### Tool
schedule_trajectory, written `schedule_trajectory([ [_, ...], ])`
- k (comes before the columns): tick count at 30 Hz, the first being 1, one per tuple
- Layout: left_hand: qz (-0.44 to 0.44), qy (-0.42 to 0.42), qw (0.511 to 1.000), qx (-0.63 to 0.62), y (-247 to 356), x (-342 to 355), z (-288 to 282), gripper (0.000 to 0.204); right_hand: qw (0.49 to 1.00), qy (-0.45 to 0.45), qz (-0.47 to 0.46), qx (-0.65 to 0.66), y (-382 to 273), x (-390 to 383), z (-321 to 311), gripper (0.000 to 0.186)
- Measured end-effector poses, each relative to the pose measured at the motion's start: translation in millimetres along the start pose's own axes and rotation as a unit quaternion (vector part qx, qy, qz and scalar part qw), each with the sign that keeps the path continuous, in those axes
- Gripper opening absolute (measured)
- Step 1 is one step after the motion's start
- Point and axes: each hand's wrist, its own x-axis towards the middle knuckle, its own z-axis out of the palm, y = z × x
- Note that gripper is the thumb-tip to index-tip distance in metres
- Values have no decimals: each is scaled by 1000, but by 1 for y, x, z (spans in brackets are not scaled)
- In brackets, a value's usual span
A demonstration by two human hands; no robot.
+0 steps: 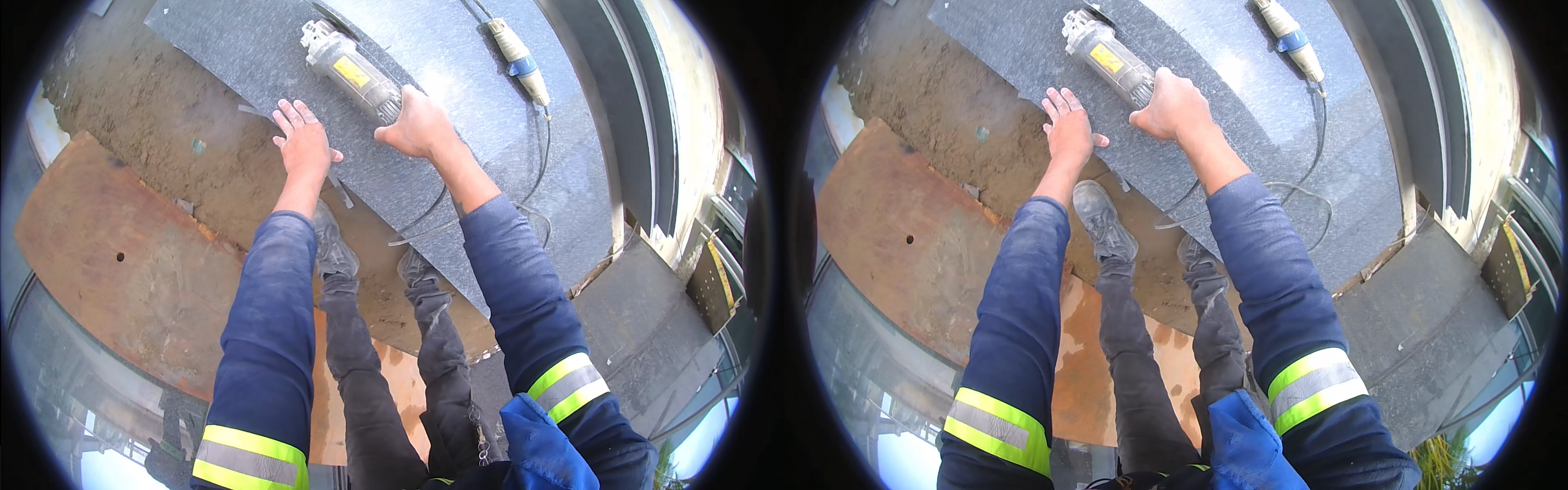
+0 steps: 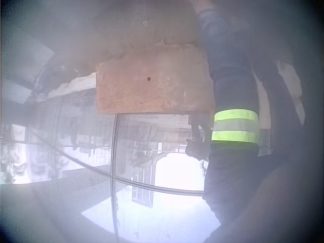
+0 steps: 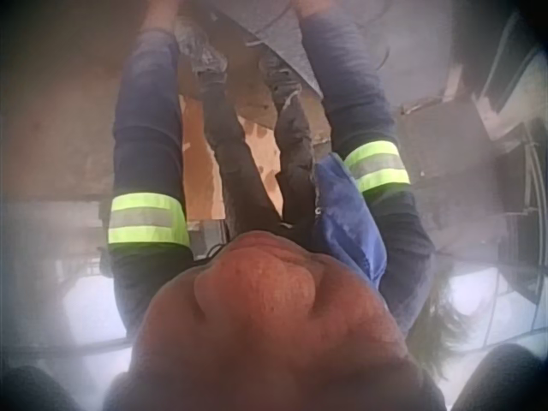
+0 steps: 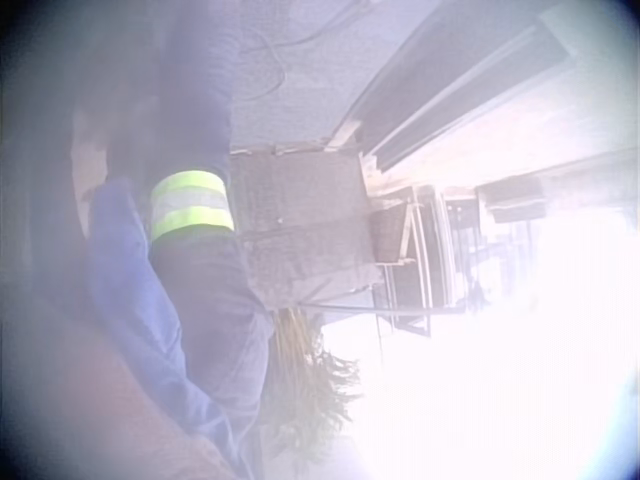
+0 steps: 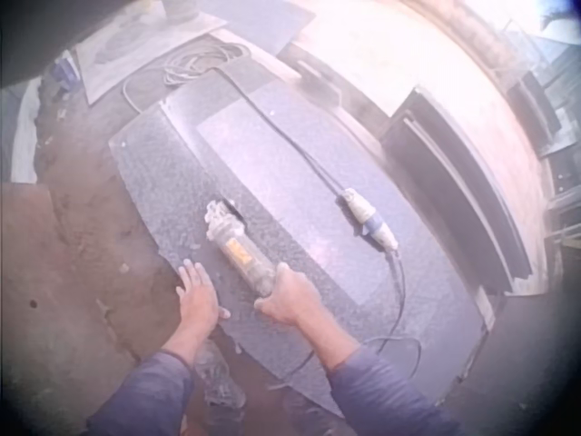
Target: The person uses an angle grinder to cut a large gray stone slab placed on the ground. They hold the slab with one hand and guide the grinder with the other, creating a cut line along the slab's surface.
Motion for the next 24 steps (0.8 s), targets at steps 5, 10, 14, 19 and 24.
schedule_trajectory([
  [5,8,16,1000,-15,0,0,2,139,1000,-1,0,-1,-12,31,7,67],
  [10,4,12,1000,-18,-1,0,1,140,999,-33,2,-8,-20,40,-3,69],
  [14,-6,0,1000,-13,-1,0,-1,140,1000,-13,1,-13,-9,12,-1,67],
  [19,-3,0,1000,-2,-1,0,0,138,1000,-15,18,-13,2,-9,-2,63],
  [24,4,3,1000,3,1,0,0,137,1000,-3,10,1,-3,9,2,64],
])
